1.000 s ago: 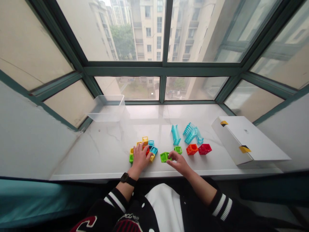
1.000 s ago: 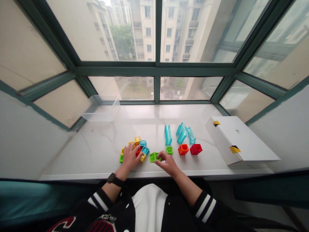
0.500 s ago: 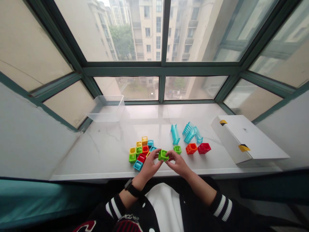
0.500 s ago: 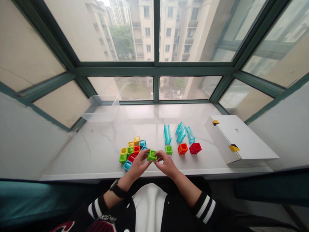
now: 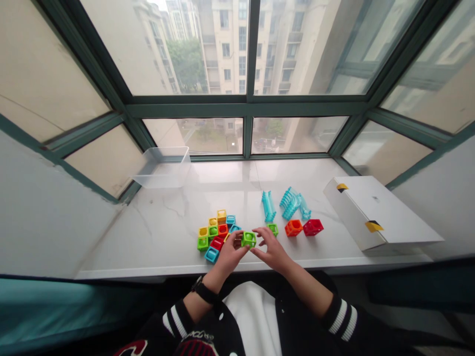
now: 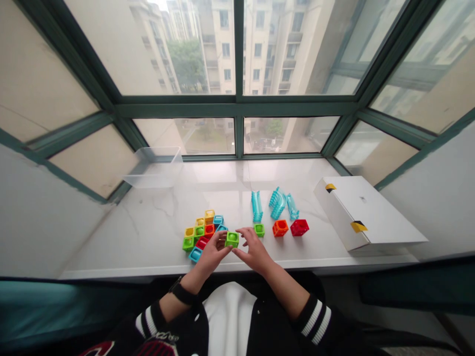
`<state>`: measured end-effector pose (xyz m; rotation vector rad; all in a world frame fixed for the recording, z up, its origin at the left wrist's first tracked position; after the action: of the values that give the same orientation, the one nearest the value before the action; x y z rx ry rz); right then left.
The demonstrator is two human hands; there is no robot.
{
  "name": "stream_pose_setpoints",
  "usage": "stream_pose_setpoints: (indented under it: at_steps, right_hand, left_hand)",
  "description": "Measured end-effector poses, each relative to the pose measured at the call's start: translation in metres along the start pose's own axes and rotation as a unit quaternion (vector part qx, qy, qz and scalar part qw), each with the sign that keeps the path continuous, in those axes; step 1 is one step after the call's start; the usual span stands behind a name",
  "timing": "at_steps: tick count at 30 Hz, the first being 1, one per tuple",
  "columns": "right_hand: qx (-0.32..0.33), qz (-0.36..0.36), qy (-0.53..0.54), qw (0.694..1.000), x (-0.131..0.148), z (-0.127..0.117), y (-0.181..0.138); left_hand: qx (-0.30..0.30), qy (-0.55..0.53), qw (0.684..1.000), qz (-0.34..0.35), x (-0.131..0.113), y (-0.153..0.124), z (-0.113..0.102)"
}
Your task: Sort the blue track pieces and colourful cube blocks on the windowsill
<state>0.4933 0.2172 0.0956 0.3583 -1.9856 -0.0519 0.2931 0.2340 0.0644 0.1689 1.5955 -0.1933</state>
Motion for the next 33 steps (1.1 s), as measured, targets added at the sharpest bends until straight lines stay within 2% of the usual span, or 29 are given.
stream_pose_setpoints:
  at_steps: [4, 9, 14, 18, 21, 26, 33]
  right_hand:
    - [0.027, -0.001, -0.027, 0.999, -0.004, -0.005, -0.001]
    - [0.045, -0.009, -0.084, 0.995, -0.009, -0.028, -0.004]
    - [-0.018, 0.012, -0.124, 0.992, -0.012, -0.072, -0.007]
    - [-0.078, 0.039, -0.136, 0.987, -0.01, -0.106, -0.008]
    - [-0.103, 0.035, -0.151, 0.983, -0.006, -0.122, -0.007]
    - [-0.102, 0.014, -0.172, 0.98, -0.005, -0.125, -0.004]
    - [-0.059, -0.009, -0.244, 0.968, -0.019, -0.114, 0.012]
  left_hand:
    - [0.012, 0.081, 0.994, 0.073, -0.01, 0.002, 0.007]
    - [0.042, 0.097, 0.988, 0.113, -0.009, 0.008, 0.021]
    - [0.096, 0.129, 0.981, 0.106, 0.011, 0.023, 0.039]
    - [0.061, 0.186, 0.977, 0.084, 0.032, 0.046, 0.059]
    - [0.042, 0.229, 0.967, 0.102, 0.043, 0.063, 0.07]
    - [0.055, 0.283, 0.943, 0.167, 0.053, 0.077, 0.074]
    - [0.052, 0.318, 0.93, 0.177, 0.055, 0.08, 0.074]
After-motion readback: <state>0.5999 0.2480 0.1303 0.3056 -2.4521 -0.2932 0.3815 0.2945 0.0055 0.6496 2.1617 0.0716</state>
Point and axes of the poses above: each hand's wrist, its own y-axis towards the middle knuckle, its own z-axis out of the palm, x = y × z, the point moved 1 cm from there along y, towards the middle knuckle, and after that the axes turned 1 degree about z, right-handed, at the moved point
